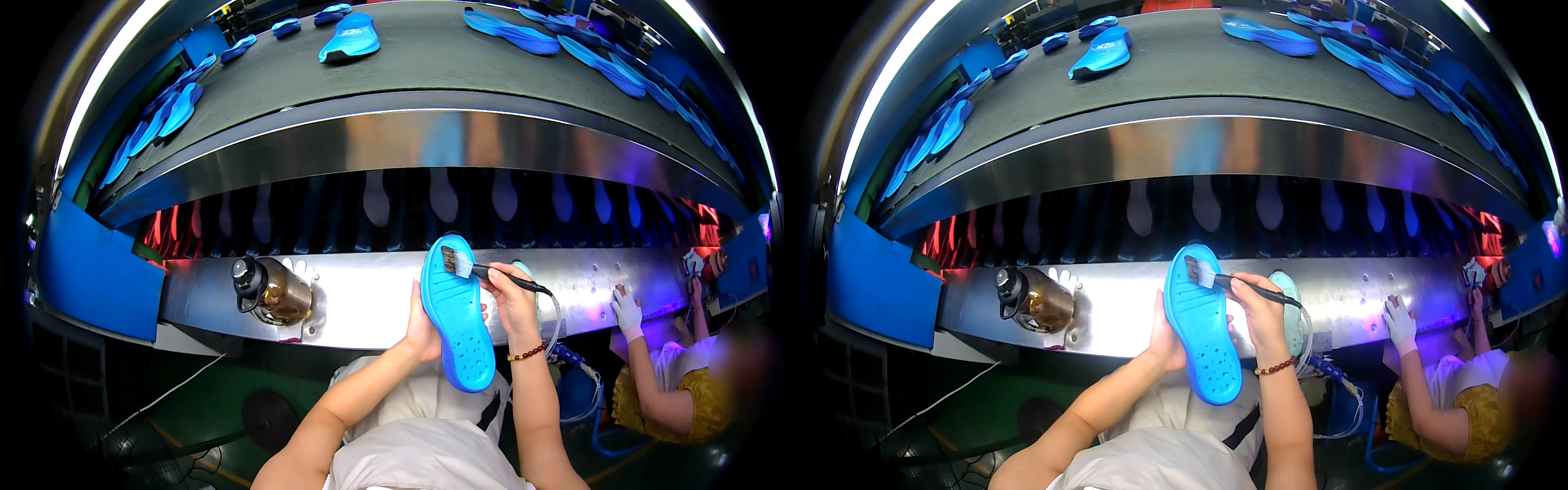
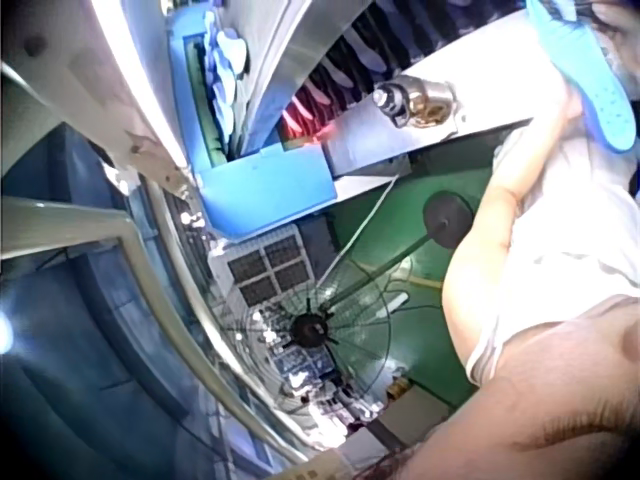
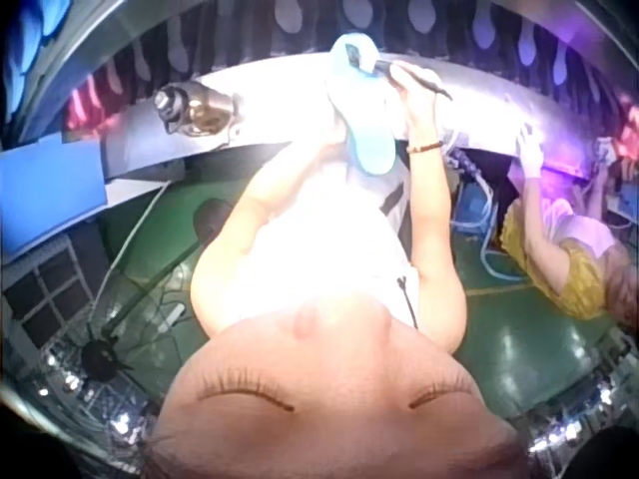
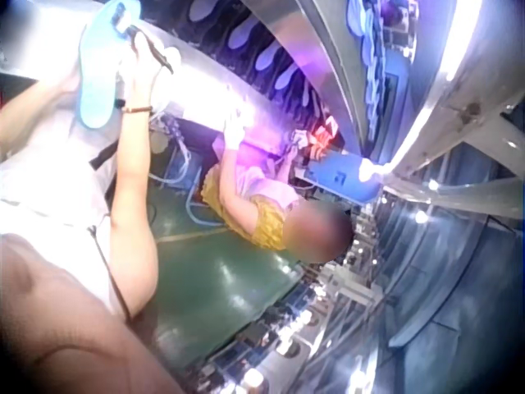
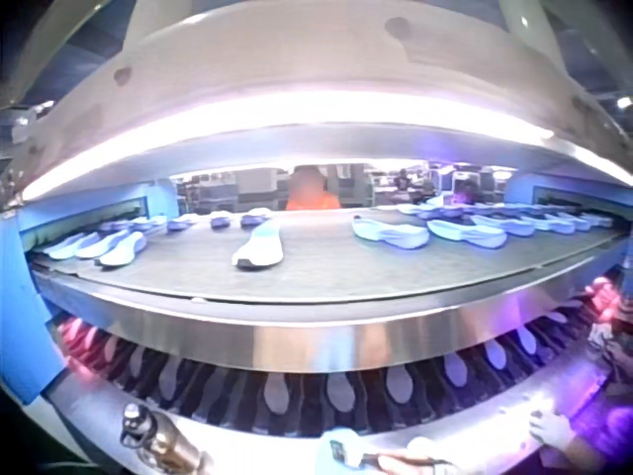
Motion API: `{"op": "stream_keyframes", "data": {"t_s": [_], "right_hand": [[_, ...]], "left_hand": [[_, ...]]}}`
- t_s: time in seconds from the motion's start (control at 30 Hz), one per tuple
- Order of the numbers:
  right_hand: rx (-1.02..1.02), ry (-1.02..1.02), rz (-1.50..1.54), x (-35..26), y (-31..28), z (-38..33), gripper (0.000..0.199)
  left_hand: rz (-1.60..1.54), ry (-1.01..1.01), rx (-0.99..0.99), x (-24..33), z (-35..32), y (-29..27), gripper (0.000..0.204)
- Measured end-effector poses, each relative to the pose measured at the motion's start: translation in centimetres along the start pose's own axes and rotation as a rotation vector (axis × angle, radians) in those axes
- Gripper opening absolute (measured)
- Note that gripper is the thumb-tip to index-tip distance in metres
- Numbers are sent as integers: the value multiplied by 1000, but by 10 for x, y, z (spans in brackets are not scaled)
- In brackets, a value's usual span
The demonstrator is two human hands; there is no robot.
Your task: The person picks up blue shoe soles from a conveyor belt and applies a substance to them using a brush tool.
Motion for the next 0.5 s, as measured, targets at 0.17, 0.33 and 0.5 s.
{"op": "stream_keyframes", "data": {"t_s": [0.17, 0.33, 0.5], "right_hand": [[17, -151, -349, -11, 15, -6, 15], [-17, -535, -811, -12, 42, -36, 21], [-341, -414, -991, -14, 33, -64, 19]], "left_hand": [[133, 111, 133, -13, 10, -4, 84], [237, 217, 180, -8, 13, -8, 79], [194, 269, 168, 30, 6, -24, 89]]}}
Point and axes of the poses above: each hand's wrist, its own z-axis towards the middle knuckle, its own y-axis out of the palm, x = y × z, the point moved 2 cm from there along z, towards the middle knuckle, and after that the axes turned 7 degrees about y, right-handed, at the moved point
